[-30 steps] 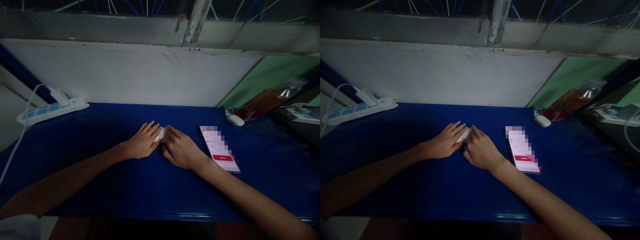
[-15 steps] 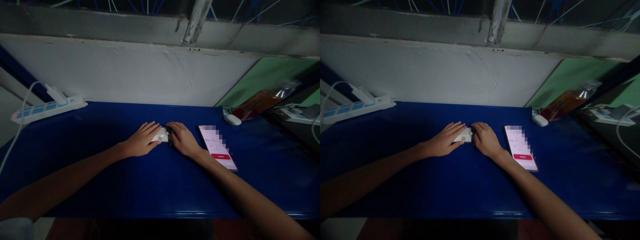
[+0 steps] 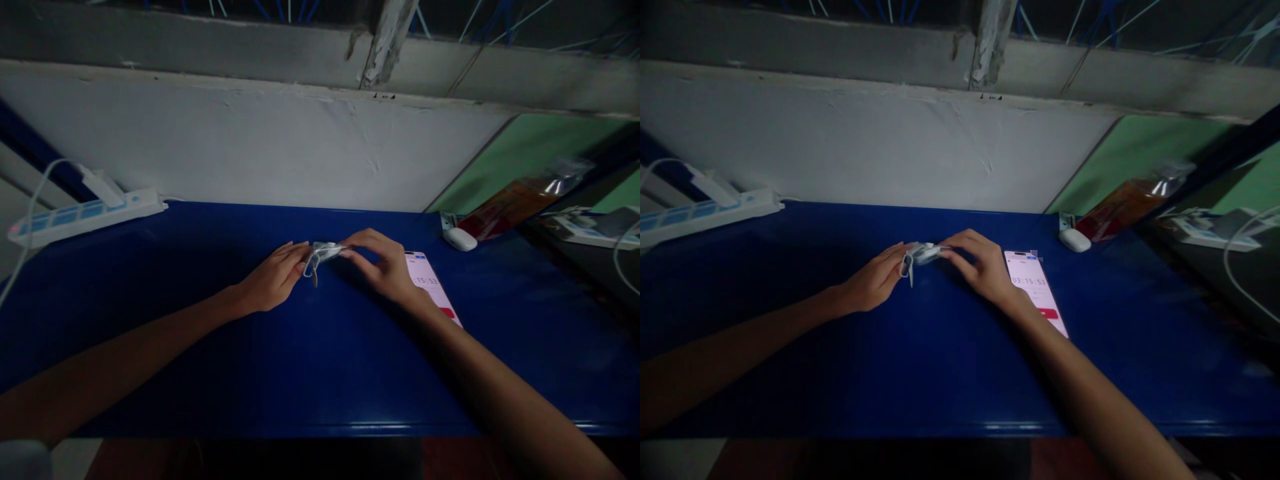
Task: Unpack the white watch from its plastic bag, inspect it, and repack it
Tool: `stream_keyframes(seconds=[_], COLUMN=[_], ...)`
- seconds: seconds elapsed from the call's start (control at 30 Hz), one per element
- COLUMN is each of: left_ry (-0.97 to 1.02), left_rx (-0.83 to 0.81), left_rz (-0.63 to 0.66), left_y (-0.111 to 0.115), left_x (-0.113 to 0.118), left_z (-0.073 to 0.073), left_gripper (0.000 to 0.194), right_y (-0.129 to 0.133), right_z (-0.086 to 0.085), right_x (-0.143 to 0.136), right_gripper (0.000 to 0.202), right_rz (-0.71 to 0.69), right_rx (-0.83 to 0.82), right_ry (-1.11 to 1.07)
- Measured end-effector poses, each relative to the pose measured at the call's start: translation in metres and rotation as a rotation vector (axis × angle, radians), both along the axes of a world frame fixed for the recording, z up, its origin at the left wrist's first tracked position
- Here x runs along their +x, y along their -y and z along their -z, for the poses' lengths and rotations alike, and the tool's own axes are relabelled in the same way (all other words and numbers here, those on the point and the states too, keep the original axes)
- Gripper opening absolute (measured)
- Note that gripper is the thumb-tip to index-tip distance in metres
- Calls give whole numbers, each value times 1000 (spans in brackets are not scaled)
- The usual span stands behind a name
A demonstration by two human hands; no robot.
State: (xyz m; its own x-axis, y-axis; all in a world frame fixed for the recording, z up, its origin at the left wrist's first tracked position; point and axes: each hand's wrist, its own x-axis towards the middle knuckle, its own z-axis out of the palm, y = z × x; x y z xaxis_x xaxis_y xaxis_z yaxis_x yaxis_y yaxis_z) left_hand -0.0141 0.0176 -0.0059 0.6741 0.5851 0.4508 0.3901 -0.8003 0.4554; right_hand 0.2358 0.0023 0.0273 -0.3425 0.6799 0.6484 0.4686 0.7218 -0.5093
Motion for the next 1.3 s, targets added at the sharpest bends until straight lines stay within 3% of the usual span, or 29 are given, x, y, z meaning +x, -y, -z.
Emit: stream_keyframes(seconds=[0.1, 0.2, 0.37, 0.5, 0.73, 0.83, 1.03, 1.3], left_ry=[19, 7, -44, -56, -296, -341, -366, -456], left_rx=[14, -24, -67, -45, 27, 18, 23, 51], left_rz=[-17, -59, -158, -144, 1, -19, -49, -2], left_y=[-1, 1, 3, 5, 5, 4, 3, 2], left_x=[2, 3, 3, 1, 2, 3, 3, -1], left_z=[0, 0, 3, 1, -2, 2, 4, -1], left_gripper=[32, 33, 73, 95, 87, 88, 96, 102], right_y=[-2, -6, -11, -10, -10, -6, 7, 1], right_z=[2, 6, 12, 14, 17, 15, 13, 20], right_x=[-2, -3, 1, 3, 1, 4, 20, 28], right_gripper=[12, 23, 33, 30, 32, 44, 92, 100], right_rz=[101, 119, 88, 120, 118, 81, -44, -86], right_rx=[-70, -272, -493, -413, -273, -244, -334, -372], right_ry=[-137, -223, -117, 86, 338, 465, 602, 606])
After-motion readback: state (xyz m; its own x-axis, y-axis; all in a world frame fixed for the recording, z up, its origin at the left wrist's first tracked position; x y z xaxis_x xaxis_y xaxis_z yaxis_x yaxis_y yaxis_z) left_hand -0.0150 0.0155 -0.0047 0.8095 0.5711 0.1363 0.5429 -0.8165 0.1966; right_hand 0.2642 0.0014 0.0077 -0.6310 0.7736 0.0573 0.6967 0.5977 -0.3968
